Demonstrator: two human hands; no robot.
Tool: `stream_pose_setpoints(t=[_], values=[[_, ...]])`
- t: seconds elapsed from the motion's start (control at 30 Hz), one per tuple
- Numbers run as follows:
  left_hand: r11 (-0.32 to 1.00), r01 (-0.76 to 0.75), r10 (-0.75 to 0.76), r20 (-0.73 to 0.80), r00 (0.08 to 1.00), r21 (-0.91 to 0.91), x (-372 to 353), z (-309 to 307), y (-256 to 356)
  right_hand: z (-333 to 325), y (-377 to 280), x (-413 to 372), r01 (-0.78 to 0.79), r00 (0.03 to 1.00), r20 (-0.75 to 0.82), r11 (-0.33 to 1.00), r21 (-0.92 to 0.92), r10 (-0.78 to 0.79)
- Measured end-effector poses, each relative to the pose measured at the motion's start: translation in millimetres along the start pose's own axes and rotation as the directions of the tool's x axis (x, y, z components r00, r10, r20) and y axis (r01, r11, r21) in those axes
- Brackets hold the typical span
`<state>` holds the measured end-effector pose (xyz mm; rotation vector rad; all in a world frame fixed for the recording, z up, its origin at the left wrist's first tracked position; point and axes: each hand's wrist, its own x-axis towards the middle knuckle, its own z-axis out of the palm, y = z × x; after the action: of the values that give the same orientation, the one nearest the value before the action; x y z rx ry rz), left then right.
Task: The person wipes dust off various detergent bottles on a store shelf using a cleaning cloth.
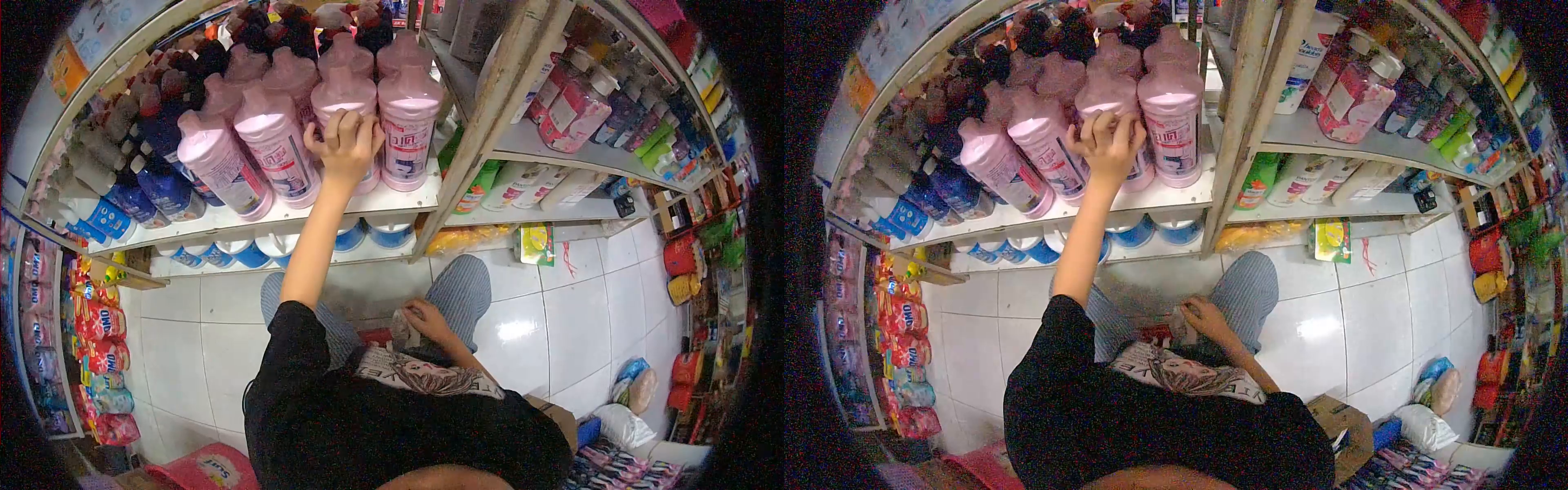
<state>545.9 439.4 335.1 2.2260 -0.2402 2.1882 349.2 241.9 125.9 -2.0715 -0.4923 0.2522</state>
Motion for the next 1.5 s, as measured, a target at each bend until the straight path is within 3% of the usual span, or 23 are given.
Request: stream_pose_setpoints(t=[0.2,0.4,0.47,0.5,0.57,0.67,0.8,0.9,1.0,1.07,1.13,1.2,1.33,1.4,1.43,1.5], values=[[0.999,0.040,-0.041,0.023,0.999,0.036,-12.3,-3.9,2.1,-2.1,-7.9,1.5,0.021,1.000,0.004,1.000,-0.006,-0.021],[0.995,0.100,-0.099,0.048,0.994,-0.009,-19.6,-8.7,2.9,-3.1,-15.8,5.1,-0.002,1.000,0.004,0.995,0.100,0.002],[0.993,0.117,-0.116,0.044,0.992,-0.022,-20.6,-9.7,3.4,-7.0,-21.6,6.9,-0.201,0.977,0.128,0.939,0.279,0.171],[0.992,0.124,-0.123,0.045,0.991,-0.018,-22.2,-11.0,4.3,-7.1,-22.5,8.6,-0.197,0.978,0.121,0.941,0.274,0.170],[0.990,0.135,-0.134,0.030,0.991,-0.029,-24.7,-12.9,7.4,-7.1,-24.8,12.9,-0.038,0.994,0.104,0.973,0.228,0.015],[0.983,0.176,-0.173,0.073,0.982,-0.047,-29.5,-15.9,12.0,-0.2,-19.7,13.7,-0.074,0.994,0.092,0.961,0.265,0.051],[0.981,0.193,-0.190,0.073,0.979,-0.026,-33.1,-20.6,13.3,0.3,-21.1,20.4,-0.008,0.995,0.097,0.962,0.272,-0.019],[0.974,0.221,-0.216,0.100,0.971,-0.041,-36.2,-26.3,13.6,-10.8,-41.0,26.4,-0.136,0.983,0.163,0.925,0.354,0.082],[0.970,0.242,-0.236,0.127,0.963,-0.033,-39.2,-30.5,13.9,-13.6,-39.4,43.5,-0.135,0.985,0.156,0.898,0.419,0.075],[0.970,0.239,-0.232,0.127,0.964,-0.042,-41.9,-32.4,13.9,-18.2,-48.4,56.8,-0.007,1.000,0.029,0.929,0.370,-0.004],[0.970,0.239,-0.232,0.138,0.963,-0.039,-45.5,-36.6,15.8,-30.7,-51.4,80.2,-0.008,0.998,0.066,0.928,0.373,-0.018],[0.971,0.235,-0.227,0.145,0.963,-0.036,-48.2,-42.5,16.3,-50.9,-72.3,108.9,0.147,0.989,-0.038,0.944,0.294,-0.142],[0.953,0.284,-0.257,0.217,0.942,-0.104,-41.6,-61.5,17.9,-81.1,-113.3,153.1,0.268,0.958,-0.196,0.890,0.368,-0.208],[0.865,0.435,-0.359,0.298,0.885,-0.251,-34.1,-70.5,18.2,-89.8,-128.2,164.5,0.285,0.956,-0.190,0.857,0.429,-0.223],[0.867,0.433,-0.357,0.302,0.884,-0.245,-30.4,-75.7,18.4,-91.6,-134.7,164.7,0.300,0.953,-0.187,0.822,0.484,-0.238],[0.732,0.594,-0.485,0.356,0.799,-0.334,-23.6,-85.7,18.2,-91.4,-145.3,159.3,0.308,0.951,-0.190,0.798,0.518,-0.243]])
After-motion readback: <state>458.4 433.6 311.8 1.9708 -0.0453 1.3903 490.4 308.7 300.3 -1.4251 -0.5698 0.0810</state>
